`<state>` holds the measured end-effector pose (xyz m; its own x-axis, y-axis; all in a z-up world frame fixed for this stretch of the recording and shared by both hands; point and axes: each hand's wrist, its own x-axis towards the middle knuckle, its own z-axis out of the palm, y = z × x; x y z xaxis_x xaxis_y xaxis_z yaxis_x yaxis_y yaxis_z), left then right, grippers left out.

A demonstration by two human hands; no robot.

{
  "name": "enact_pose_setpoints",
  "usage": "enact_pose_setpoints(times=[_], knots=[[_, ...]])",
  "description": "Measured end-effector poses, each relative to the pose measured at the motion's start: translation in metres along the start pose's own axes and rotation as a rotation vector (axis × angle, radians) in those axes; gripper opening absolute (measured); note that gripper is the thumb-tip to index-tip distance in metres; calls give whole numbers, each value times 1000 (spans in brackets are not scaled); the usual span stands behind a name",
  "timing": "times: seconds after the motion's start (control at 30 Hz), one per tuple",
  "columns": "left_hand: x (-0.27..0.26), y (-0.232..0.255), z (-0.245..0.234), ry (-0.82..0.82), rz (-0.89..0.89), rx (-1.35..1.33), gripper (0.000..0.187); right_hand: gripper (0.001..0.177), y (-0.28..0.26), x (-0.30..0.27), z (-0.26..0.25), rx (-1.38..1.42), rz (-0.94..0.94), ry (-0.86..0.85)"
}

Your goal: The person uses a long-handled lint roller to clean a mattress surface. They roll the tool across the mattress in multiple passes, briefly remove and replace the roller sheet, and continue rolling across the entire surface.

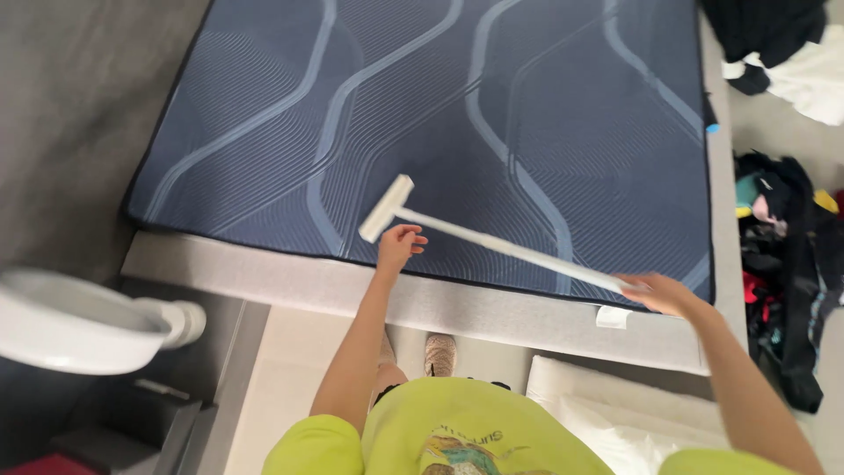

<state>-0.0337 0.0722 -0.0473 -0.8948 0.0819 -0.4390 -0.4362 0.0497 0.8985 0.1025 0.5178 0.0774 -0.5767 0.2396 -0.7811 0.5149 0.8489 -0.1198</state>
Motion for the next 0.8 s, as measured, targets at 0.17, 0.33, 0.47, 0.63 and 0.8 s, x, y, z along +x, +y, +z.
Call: enact_pose_setpoints(times=[0.17, 0.33, 0.47, 0.63, 0.8], knots=[[-16, 39, 38, -122, -33, 125, 26, 56, 82, -16, 55, 171, 84, 26], [-9, 43, 62, -186, 5, 235, 25, 55, 22, -2, 79, 254, -97, 103], [-2, 37, 61, -206, 9, 255, 24, 46, -95, 8, 65, 96, -237, 129], [-8, 42, 30, -156, 13, 237, 25, 45, -202, 81, 86, -49, -390, 282], [-7, 31, -7, -40, -54, 178, 26, 43, -241, 98, 95, -223, -566, 450]])
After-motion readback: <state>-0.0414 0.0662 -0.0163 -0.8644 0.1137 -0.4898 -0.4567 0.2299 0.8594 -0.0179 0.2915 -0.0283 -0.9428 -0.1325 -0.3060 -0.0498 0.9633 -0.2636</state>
